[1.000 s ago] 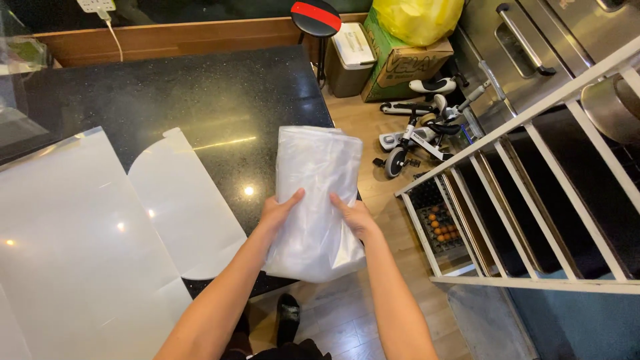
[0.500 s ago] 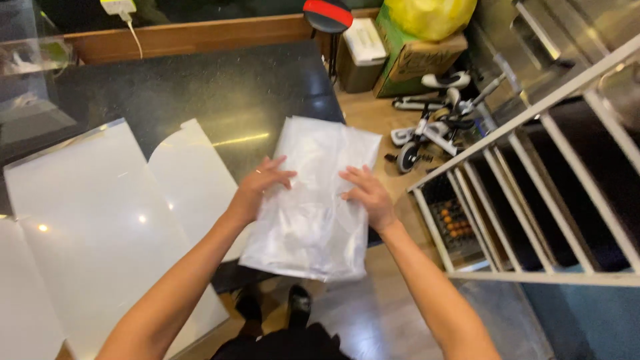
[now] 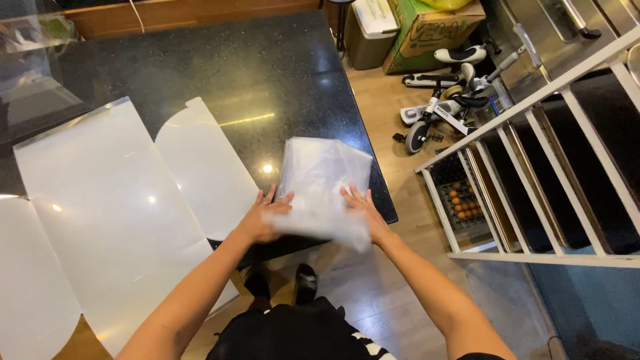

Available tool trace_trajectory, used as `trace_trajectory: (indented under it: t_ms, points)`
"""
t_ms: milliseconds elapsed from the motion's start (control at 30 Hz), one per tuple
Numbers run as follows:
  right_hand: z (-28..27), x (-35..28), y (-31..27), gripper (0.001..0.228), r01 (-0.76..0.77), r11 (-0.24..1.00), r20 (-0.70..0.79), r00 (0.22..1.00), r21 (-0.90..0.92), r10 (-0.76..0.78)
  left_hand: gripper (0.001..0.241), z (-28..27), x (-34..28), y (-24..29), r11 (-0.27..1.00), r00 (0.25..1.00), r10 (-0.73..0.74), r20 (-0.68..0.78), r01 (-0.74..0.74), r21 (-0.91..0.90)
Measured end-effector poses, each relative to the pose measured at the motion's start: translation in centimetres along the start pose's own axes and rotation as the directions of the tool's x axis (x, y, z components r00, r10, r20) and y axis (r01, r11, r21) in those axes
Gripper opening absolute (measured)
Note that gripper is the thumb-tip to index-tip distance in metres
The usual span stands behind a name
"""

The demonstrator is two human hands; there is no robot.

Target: Removing plastic sheets from a bag and flattening/stacking them on a counter.

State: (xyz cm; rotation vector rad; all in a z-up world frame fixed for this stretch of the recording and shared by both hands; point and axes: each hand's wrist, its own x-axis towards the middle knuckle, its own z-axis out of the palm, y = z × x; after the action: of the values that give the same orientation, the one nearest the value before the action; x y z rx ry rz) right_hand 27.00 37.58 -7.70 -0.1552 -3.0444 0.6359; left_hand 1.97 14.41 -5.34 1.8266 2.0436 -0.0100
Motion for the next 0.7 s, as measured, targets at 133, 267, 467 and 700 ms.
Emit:
trace_trajectory:
  t_ms: [133,267,467,700]
  points:
    - [5.2,-0.1,3.2,0.035,-0.174,0.834,-0.203,0.925,0.524,0.321,0.055,6.2,4.3,-2.6,0.819,0.925,-0.344,-0.161,0.212,-0.534]
    - [6.0,0.4,3.5,0.036,-0.196,0.549,-0.138,0.85,0.812,0.508,0.068,-4.4,1.7,3.7,0.443,0.727,-0.687,-0.021,0.396,-0.804]
    - [2.6,0.6,0.8,0.04,-0.097,0.522,-0.171,0.881,0.847,0.441,0.076,-5.0,3.1,7.9,0.923,0.718,0.205,-0.665,0.084,0.375]
    - [4.8,-1.0,3.7,0.031,-0.072,0.595,-0.236,0.875,0.8,0.424,0.098,-3.4,6.6,6.0,0.987,0.93,0.153,-0.335,-0.162,-0.001]
